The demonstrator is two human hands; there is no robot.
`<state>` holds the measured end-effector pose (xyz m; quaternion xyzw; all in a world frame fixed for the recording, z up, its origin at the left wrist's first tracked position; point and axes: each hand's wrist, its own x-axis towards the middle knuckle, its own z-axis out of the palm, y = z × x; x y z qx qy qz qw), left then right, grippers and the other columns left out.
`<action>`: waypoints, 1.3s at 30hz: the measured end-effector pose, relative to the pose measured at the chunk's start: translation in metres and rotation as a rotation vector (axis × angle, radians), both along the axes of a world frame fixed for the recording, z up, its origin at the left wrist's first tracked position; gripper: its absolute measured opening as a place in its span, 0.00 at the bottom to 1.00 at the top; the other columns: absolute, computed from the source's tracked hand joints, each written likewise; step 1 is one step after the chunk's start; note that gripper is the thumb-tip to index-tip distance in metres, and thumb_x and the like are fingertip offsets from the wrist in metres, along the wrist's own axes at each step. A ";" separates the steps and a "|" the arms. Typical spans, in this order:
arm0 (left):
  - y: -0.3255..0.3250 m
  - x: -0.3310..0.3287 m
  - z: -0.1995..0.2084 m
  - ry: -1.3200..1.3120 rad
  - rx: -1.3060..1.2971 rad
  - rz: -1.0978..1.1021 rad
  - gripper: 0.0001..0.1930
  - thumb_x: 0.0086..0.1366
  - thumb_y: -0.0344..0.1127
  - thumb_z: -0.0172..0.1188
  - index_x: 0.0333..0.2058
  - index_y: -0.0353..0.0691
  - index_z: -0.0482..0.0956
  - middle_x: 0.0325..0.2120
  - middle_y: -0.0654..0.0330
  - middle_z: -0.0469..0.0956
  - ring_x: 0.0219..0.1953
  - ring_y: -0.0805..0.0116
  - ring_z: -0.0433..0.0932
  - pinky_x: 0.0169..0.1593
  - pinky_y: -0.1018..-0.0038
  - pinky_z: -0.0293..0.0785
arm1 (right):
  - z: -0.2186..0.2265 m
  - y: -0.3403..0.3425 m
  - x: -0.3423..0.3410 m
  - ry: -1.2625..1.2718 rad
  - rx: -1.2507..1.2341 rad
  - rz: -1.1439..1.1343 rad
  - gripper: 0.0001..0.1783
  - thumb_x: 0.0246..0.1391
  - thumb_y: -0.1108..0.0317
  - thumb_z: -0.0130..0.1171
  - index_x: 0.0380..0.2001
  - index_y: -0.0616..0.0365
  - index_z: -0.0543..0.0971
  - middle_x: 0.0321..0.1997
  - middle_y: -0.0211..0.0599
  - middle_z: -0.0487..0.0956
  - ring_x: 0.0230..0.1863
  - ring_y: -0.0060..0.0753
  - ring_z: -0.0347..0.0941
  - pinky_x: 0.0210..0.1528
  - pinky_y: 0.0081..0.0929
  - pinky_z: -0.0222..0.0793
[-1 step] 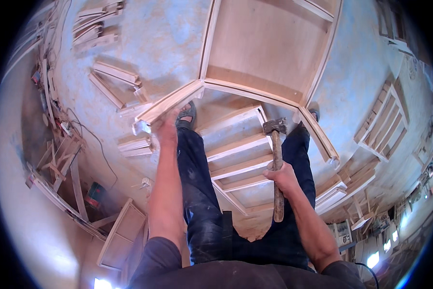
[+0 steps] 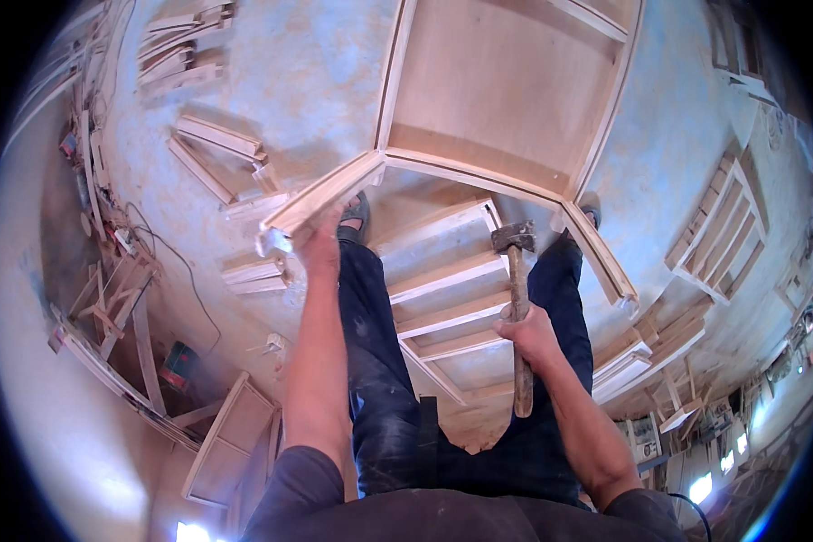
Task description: The person cuts a wooden piece with a hand saw, then sits on the floor to apply glue to several small wooden pieces using a stick. They stand and use a hammer to tap the glued pieces into place on a larger wooden frame.
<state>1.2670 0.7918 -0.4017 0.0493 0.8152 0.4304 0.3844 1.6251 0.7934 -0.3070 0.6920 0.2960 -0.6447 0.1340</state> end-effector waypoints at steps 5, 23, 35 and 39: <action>-0.026 0.024 -0.064 0.259 -0.068 -0.056 0.27 0.55 0.35 0.75 0.51 0.32 0.78 0.52 0.53 0.80 0.56 0.63 0.78 0.61 0.66 0.70 | 0.051 0.019 -0.056 0.170 0.263 0.419 0.13 0.46 0.67 0.68 0.36 0.58 0.79 0.28 0.46 0.81 0.34 0.50 0.81 0.37 0.42 0.74; -0.006 0.046 -0.047 0.442 0.013 -0.172 0.26 0.53 0.40 0.75 0.49 0.36 0.80 0.46 0.55 0.84 0.47 0.64 0.82 0.52 0.68 0.77 | 0.086 0.060 -0.157 0.597 0.640 0.838 0.11 0.49 0.71 0.59 0.35 0.57 0.69 0.27 0.49 0.79 0.30 0.59 0.78 0.32 0.54 0.72; -0.015 0.048 -0.069 0.364 -0.061 -0.274 0.26 0.58 0.42 0.69 0.52 0.39 0.76 0.50 0.53 0.78 0.55 0.58 0.76 0.59 0.63 0.70 | 0.093 0.073 -0.168 0.626 0.670 0.916 0.14 0.46 0.72 0.63 0.37 0.57 0.72 0.24 0.50 0.79 0.31 0.59 0.79 0.34 0.54 0.72; -0.038 0.046 -0.105 0.429 0.019 -0.238 0.22 0.58 0.36 0.71 0.50 0.38 0.78 0.42 0.60 0.81 0.45 0.67 0.79 0.47 0.70 0.77 | 0.047 0.083 -0.172 0.391 0.531 0.983 0.14 0.47 0.73 0.62 0.38 0.58 0.73 0.25 0.50 0.80 0.32 0.60 0.79 0.35 0.54 0.73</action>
